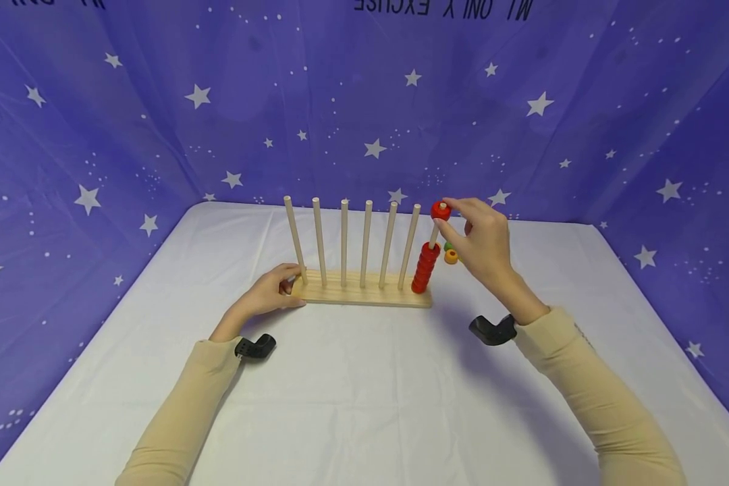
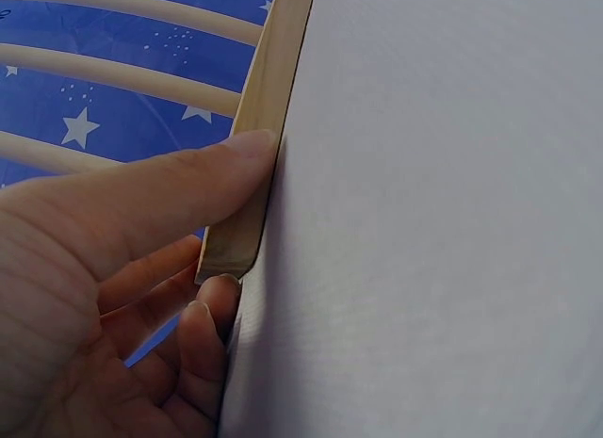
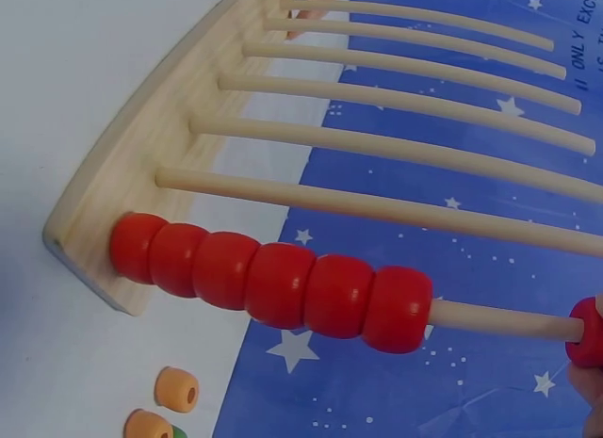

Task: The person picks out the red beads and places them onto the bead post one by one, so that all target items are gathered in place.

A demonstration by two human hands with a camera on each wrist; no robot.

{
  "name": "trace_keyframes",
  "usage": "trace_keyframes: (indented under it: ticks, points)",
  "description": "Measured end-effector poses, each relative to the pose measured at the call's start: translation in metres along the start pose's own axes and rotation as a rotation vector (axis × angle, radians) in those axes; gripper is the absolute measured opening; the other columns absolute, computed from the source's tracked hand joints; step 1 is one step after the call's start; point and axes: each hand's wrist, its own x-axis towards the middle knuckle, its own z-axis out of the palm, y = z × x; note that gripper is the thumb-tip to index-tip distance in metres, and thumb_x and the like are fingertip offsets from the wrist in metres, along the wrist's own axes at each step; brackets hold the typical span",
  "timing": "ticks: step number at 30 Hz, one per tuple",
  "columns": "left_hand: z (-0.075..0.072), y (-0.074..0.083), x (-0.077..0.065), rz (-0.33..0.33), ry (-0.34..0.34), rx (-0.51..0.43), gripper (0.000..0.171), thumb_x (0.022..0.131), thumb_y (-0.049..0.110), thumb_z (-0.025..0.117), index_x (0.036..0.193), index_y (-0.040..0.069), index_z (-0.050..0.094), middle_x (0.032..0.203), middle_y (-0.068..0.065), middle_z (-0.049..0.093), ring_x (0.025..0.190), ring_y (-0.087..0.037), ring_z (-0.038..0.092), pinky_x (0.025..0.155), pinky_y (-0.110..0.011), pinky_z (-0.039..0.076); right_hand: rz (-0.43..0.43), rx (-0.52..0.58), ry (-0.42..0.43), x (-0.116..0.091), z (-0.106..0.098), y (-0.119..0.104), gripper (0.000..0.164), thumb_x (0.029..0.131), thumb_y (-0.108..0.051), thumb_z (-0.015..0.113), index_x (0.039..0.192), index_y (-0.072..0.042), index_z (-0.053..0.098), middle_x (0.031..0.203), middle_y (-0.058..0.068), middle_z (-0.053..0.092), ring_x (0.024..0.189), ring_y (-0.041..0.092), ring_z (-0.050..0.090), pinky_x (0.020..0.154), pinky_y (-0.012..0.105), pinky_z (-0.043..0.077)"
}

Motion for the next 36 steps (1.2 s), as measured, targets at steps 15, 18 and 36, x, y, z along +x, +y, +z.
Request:
trace_keyframes:
  ticks: [15,18,36]
  points:
    - [0.000,0.002,-0.001,-0.006,0.009,0.004,0.073,0.075,0.013,0.077,0.137,-0.007,0.042,0.137,-0.020,0.046,0.081,-0.018,0.050,0.068,-0.023,0.040,0.010,-0.017,-0.048,-0.009,0.007,0.006,0.032,0.076,-0.010,0.076,0.106,-0.001,0.070,0.089,0.016,0.069,0.054,0.005,0.031,0.049,0.015,0.025]
    - [-0.001,0.003,-0.001,-0.009,0.009,0.002,0.073,0.075,0.013,0.077,0.137,-0.007,0.042,0.136,-0.019,0.046,0.081,-0.018,0.050,0.068,-0.023,0.040,0.012,-0.015,-0.052,-0.011,0.008,0.008,0.032,0.075,-0.010,0.077,0.105,-0.001,0.070,0.087,0.016,0.068,0.053,0.005,0.030,0.048,0.015,0.025]
    - [-0.001,0.002,-0.001,-0.001,0.006,-0.002,0.074,0.075,0.014,0.077,0.136,-0.008,0.042,0.137,-0.020,0.045,0.081,-0.018,0.050,0.067,-0.022,0.041,0.017,-0.032,-0.119,-0.024,0.020,0.013,0.022,0.074,-0.009,0.077,0.094,-0.001,0.072,0.086,0.016,0.070,0.054,0.008,0.036,0.051,0.016,0.029]
